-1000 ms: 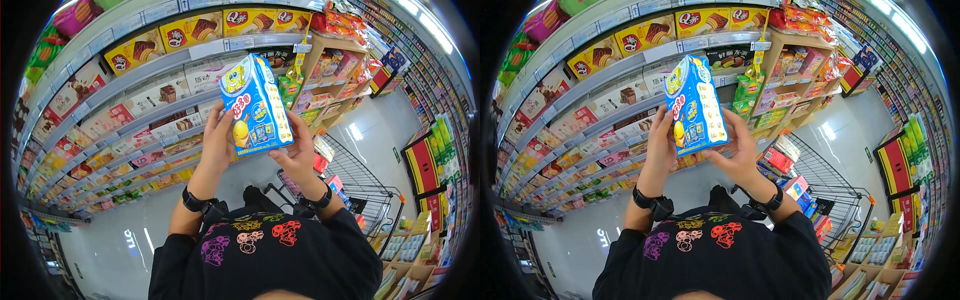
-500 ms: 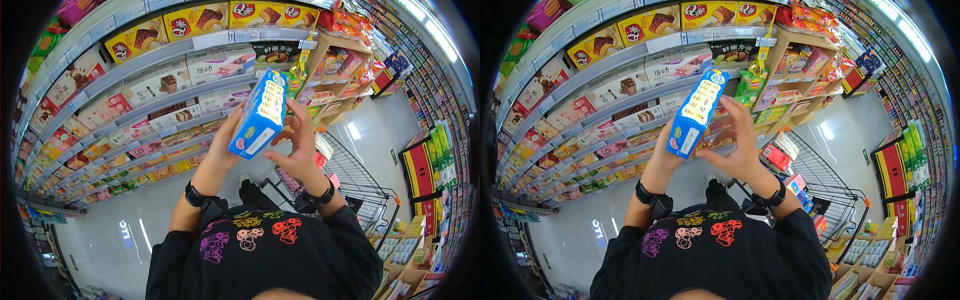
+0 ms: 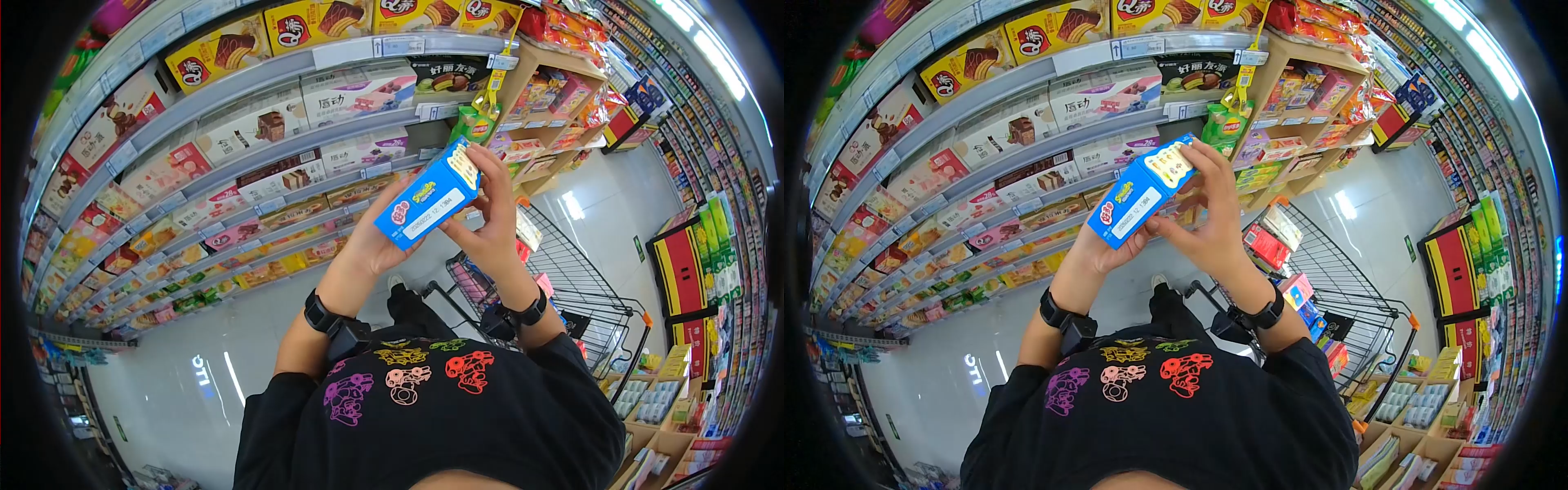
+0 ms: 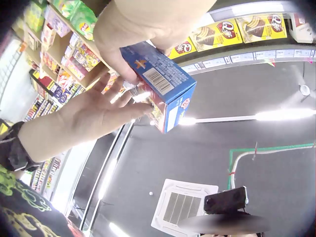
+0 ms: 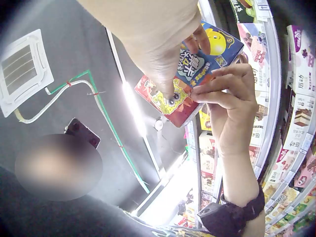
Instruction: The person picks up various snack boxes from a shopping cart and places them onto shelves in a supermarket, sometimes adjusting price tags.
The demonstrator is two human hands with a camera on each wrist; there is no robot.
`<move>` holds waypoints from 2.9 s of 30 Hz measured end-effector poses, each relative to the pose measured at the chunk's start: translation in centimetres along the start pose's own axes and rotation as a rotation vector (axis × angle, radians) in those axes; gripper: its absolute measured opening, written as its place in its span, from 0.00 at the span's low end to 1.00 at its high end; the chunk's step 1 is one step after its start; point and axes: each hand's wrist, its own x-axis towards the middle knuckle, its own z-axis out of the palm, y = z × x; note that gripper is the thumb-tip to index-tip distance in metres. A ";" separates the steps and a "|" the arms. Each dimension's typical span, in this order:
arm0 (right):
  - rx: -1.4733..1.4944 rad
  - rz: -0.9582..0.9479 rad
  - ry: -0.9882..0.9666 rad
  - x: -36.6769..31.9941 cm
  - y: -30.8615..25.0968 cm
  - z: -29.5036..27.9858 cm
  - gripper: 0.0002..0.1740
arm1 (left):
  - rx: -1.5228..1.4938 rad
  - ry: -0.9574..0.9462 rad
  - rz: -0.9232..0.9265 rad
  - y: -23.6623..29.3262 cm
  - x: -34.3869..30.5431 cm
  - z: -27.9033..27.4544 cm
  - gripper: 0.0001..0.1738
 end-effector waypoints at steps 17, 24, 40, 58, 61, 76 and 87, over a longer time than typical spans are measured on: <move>0.538 0.032 -0.421 4.6 1.6 -1.4 0.47 | 0.388 0.241 0.449 4.6 0.7 2.3 0.41; 0.503 0.146 -0.494 11.9 -1.3 -4.2 0.42 | 0.964 0.258 0.757 8.8 2.7 9.5 0.41; -0.176 -0.425 0.019 40.0 3.4 -4.8 0.30 | 1.968 0.146 1.177 25.5 18.7 23.2 0.41; -0.339 0.023 -0.215 48.9 8.8 -2.6 0.36 | 1.909 0.567 0.804 31.6 28.5 20.5 0.41; -0.247 0.095 -0.241 49.6 9.4 -2.4 0.23 | 1.980 0.582 0.755 31.9 28.8 20.5 0.41; -0.167 0.150 -0.329 51.8 10.5 -2.0 0.26 | 1.987 0.663 0.747 32.2 29.4 19.8 0.37; -0.376 0.062 -0.197 50.8 10.2 -3.0 0.15 | 2.299 0.892 0.847 32.4 29.2 20.5 0.26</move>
